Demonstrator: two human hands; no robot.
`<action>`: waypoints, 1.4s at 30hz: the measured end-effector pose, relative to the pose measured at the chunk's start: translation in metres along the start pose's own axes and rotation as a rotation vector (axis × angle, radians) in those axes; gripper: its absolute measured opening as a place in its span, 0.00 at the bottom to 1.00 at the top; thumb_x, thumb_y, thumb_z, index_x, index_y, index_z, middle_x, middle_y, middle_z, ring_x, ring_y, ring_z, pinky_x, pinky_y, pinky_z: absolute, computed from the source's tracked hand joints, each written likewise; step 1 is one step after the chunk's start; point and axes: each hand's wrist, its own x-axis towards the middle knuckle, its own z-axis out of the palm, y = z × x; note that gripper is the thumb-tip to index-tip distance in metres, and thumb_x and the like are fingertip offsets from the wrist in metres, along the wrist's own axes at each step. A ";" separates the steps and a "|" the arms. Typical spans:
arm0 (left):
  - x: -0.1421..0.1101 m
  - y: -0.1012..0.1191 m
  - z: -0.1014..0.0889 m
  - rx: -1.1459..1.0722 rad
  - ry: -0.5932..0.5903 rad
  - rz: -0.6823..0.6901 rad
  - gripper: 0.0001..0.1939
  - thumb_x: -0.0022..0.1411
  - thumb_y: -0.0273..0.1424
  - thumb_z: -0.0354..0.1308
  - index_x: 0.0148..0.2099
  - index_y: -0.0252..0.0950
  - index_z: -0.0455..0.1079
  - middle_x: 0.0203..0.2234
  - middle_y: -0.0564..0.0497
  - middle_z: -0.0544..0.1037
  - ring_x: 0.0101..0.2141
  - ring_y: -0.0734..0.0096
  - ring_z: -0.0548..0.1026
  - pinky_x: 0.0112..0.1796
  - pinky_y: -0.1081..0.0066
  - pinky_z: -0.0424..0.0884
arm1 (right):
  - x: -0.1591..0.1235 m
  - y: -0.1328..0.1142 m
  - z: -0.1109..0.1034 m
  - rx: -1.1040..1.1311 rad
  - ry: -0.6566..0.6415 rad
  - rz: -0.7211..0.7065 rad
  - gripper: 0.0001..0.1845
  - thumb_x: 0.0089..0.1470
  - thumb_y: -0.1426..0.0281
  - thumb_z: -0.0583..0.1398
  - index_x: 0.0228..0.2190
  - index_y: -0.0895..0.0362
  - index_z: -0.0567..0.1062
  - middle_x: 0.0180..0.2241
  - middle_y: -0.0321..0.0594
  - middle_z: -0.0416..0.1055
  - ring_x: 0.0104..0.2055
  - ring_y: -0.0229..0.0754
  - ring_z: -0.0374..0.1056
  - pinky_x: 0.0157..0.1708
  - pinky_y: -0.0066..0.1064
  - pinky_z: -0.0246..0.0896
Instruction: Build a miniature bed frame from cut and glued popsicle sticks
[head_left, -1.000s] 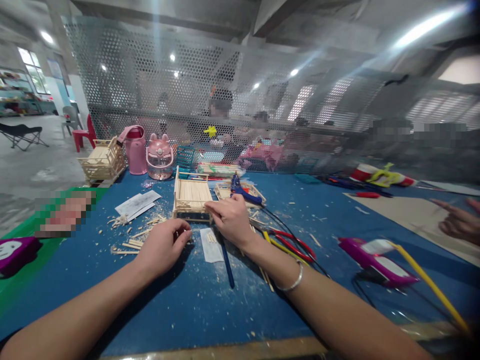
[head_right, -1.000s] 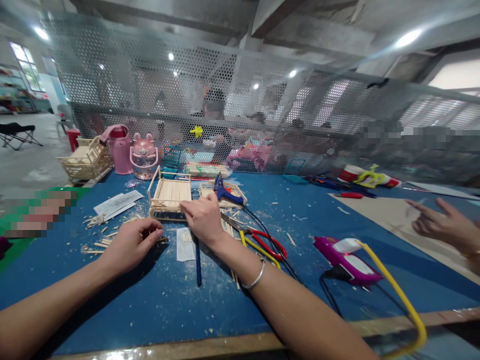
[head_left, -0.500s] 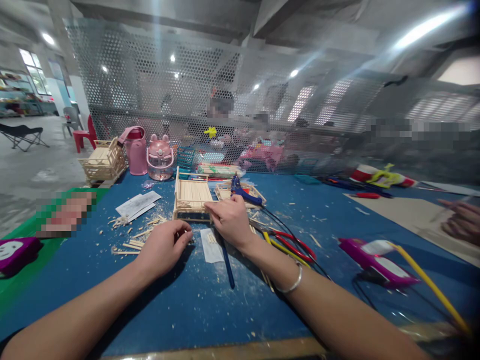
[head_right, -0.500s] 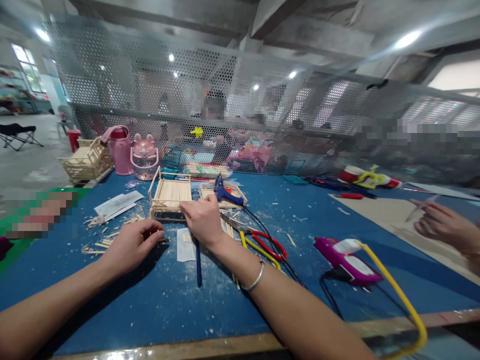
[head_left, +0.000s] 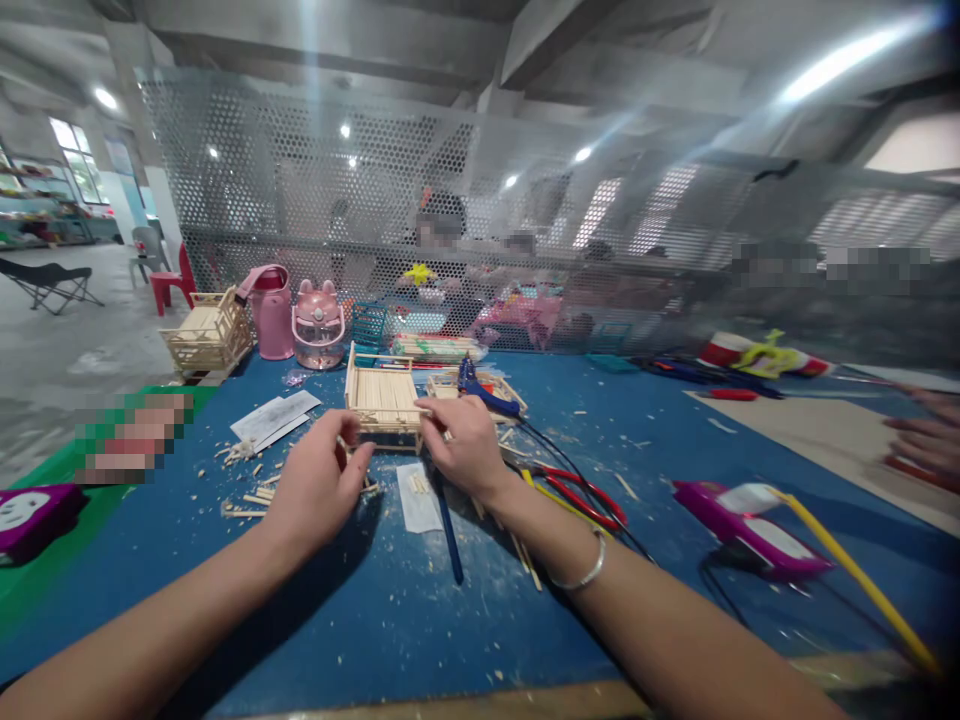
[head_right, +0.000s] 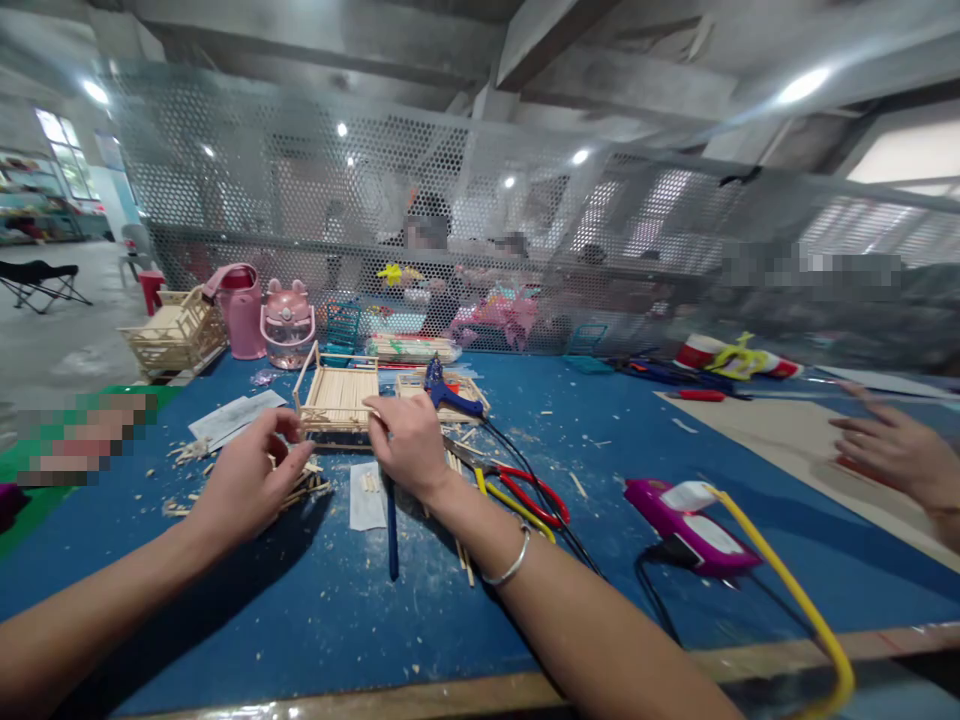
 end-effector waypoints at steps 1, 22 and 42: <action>0.005 -0.001 -0.001 0.018 0.025 -0.043 0.07 0.56 0.30 0.52 0.38 0.37 0.59 0.27 0.54 0.67 0.25 0.74 0.65 0.28 0.71 0.61 | 0.003 0.002 -0.001 0.044 0.007 0.024 0.14 0.49 0.74 0.54 0.39 0.59 0.71 0.33 0.44 0.73 0.35 0.44 0.66 0.38 0.36 0.52; 0.022 -0.032 0.021 -0.108 0.067 -0.172 0.11 0.53 0.30 0.56 0.40 0.34 0.63 0.35 0.47 0.72 0.36 0.65 0.70 0.38 0.65 0.66 | 0.020 0.013 0.011 0.755 -0.308 0.326 0.28 0.39 0.77 0.60 0.44 0.55 0.59 0.27 0.32 0.64 0.29 0.35 0.62 0.33 0.31 0.60; 0.026 -0.034 0.019 -0.106 0.117 -0.156 0.09 0.56 0.31 0.52 0.35 0.33 0.71 0.30 0.47 0.76 0.33 0.67 0.72 0.37 0.66 0.66 | 0.022 0.011 0.009 0.615 -0.286 0.281 0.21 0.47 0.74 0.56 0.46 0.57 0.62 0.27 0.36 0.71 0.28 0.36 0.66 0.31 0.30 0.60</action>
